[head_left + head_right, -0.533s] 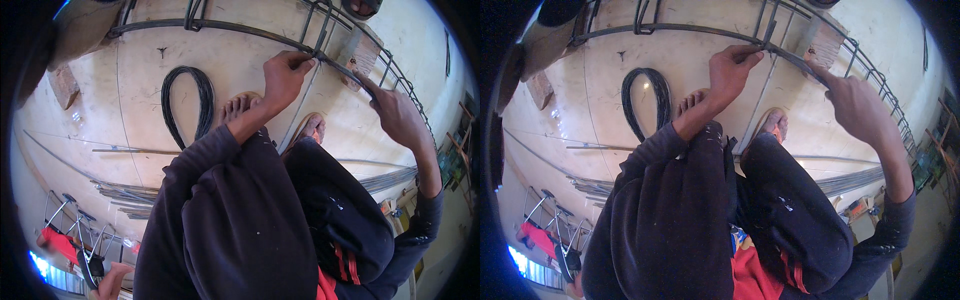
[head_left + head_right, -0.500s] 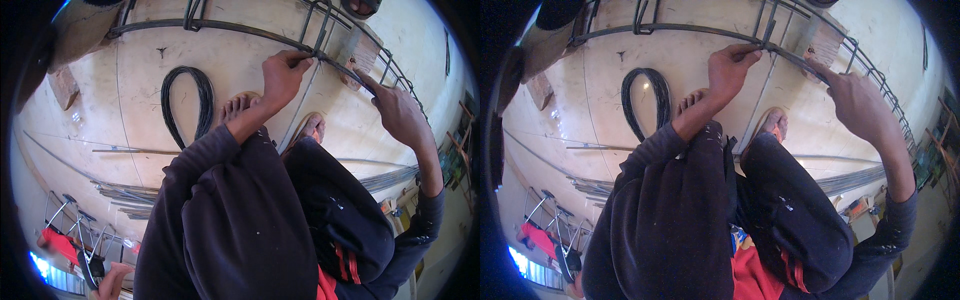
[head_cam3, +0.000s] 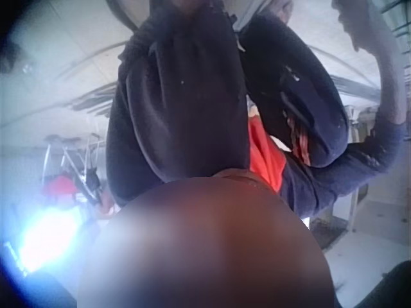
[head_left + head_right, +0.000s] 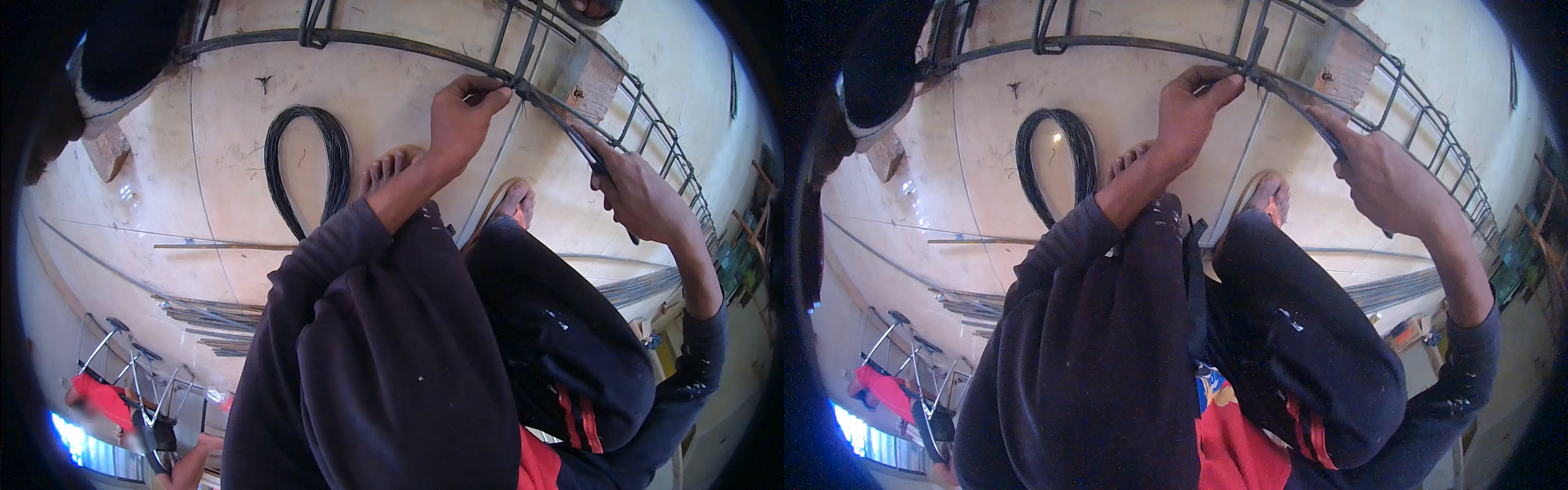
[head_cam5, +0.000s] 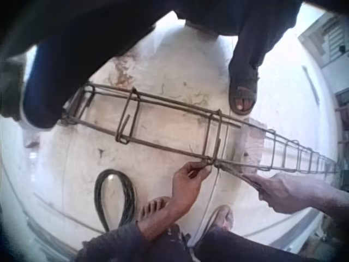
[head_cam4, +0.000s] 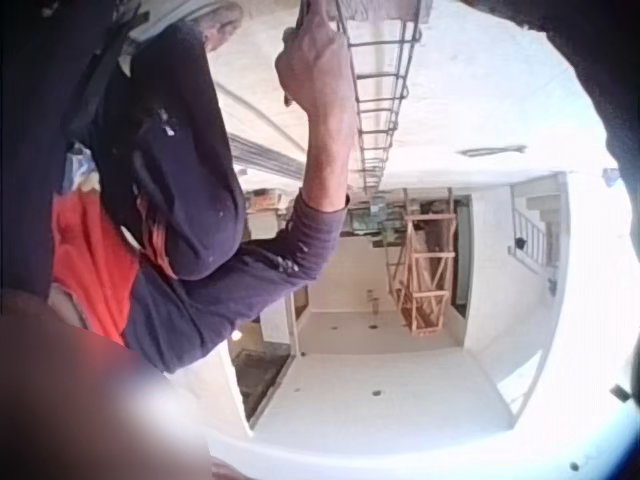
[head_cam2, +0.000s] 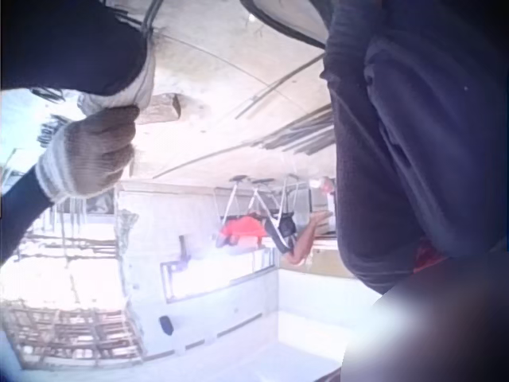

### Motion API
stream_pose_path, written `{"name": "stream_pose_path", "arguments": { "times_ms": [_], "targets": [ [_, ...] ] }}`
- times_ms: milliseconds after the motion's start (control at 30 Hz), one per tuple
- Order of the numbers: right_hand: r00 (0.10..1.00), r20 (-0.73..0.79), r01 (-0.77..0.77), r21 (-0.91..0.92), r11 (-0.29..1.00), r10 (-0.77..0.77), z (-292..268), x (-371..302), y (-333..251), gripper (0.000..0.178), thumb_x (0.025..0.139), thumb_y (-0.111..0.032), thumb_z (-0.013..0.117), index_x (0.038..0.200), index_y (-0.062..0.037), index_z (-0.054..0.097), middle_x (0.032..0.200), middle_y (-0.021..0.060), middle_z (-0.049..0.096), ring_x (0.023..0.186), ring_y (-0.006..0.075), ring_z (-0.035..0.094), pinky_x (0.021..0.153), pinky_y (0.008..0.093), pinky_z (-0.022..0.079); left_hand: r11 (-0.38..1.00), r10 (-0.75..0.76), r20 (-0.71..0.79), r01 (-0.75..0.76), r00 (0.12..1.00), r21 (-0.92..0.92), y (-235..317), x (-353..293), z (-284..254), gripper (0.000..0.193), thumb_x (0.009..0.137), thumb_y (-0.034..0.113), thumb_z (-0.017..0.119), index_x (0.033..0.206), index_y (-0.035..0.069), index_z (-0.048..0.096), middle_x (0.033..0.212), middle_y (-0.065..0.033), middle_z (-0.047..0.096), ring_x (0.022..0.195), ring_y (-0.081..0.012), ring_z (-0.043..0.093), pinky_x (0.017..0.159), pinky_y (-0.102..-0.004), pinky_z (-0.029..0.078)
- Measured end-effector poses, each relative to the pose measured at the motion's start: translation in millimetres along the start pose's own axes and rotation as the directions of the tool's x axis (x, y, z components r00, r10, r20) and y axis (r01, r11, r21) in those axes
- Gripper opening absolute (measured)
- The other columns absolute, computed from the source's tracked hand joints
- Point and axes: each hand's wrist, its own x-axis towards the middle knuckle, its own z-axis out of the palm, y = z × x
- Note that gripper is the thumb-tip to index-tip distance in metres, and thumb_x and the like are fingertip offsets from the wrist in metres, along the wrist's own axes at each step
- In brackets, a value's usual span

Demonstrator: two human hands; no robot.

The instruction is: The person sits on the floor and assembles a metal frame by tying metal rods together with wire. They use pliers to twist and secure the wire at multiple points along the frame.

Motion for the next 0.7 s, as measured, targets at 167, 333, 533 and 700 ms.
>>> {"name": "stream_pose_path", "arguments": {
  "times_ms": [167, 333, 533, 700],
  "targets": [
    [0.999, -0.038, -0.025, 0.25, 0.968, 0.035, 23, 3, 1, 0.049, 0.091, -0.002, 0.043, 0.139, -0.0036, 0.034, 0.063, 0.0085, 0.052, 0.047, 0.0171, 0.048, 0.046, 0.0359, 0.042, 0.97, -0.082, 0.011, 0.082, 0.997, -0.228, 2, -1, -4, 0.019, 0.084, 0.004, 0.064, 0.096, -0.009, 0.06, 0.092, -0.0144, 0.065, 0.084, -0.0188, 0.066, 0.079, -0.0262, 0.054],
    [0.966, -0.227, 0.032, 0.58, 0.814, 0.123, 102, 13, 5, 0.043, 0.087, -0.002, 0.049, 0.13, 0.0013, 0.042, 0.067, 0.0266, 0.056, 0.065, 0.0412, 0.059, 0.062, 0.0457, 0.045, 0.952, -0.131, 0.027, 0.133, 0.991, -0.277, 5, 0, 0, 0.015, 0.086, 0.001, 0.061, 0.095, -0.009, 0.058, 0.094, -0.0146, 0.064, 0.087, -0.0204, 0.066, 0.083, -0.0291, 0.055],
    [0.824, -0.537, 0.27, 0.655, 0.706, 0.182, 175, 47, -15, 0.045, 0.09, -0.002, 0.049, 0.134, -0.0042, 0.041, 0.063, 0.0139, 0.049, 0.054, 0.0241, 0.052, 0.055, 0.036, 0.043, 0.933, -0.214, 0.09, 0.231, 0.973, -0.275, -1, -3, 2, 0.017, 0.091, 0.006, 0.055, 0.102, -0.007, 0.054, 0.102, -0.0172, 0.063, 0.098, -0.0249, 0.064, 0.091, -0.0344, 0.053],
    [0.797, -0.552, 0.18, 0.604, 0.776, 0.246, 193, 57, -25, 0.044, 0.091, -0.002, 0.048, 0.134, -0.0048, 0.041, 0.064, 0.0148, 0.051, 0.054, 0.0283, 0.053, 0.055, 0.038, 0.043, 0.933, -0.258, 0.154, 0.288, 0.954, -0.218, -5, -9, -3, 0.024, 0.095, 0.014, 0.05, 0.108, -0.006, 0.053, 0.106, -0.0176, 0.063, 0.102, -0.0281, 0.063, 0.093, -0.038, 0.051]
  ]
}}
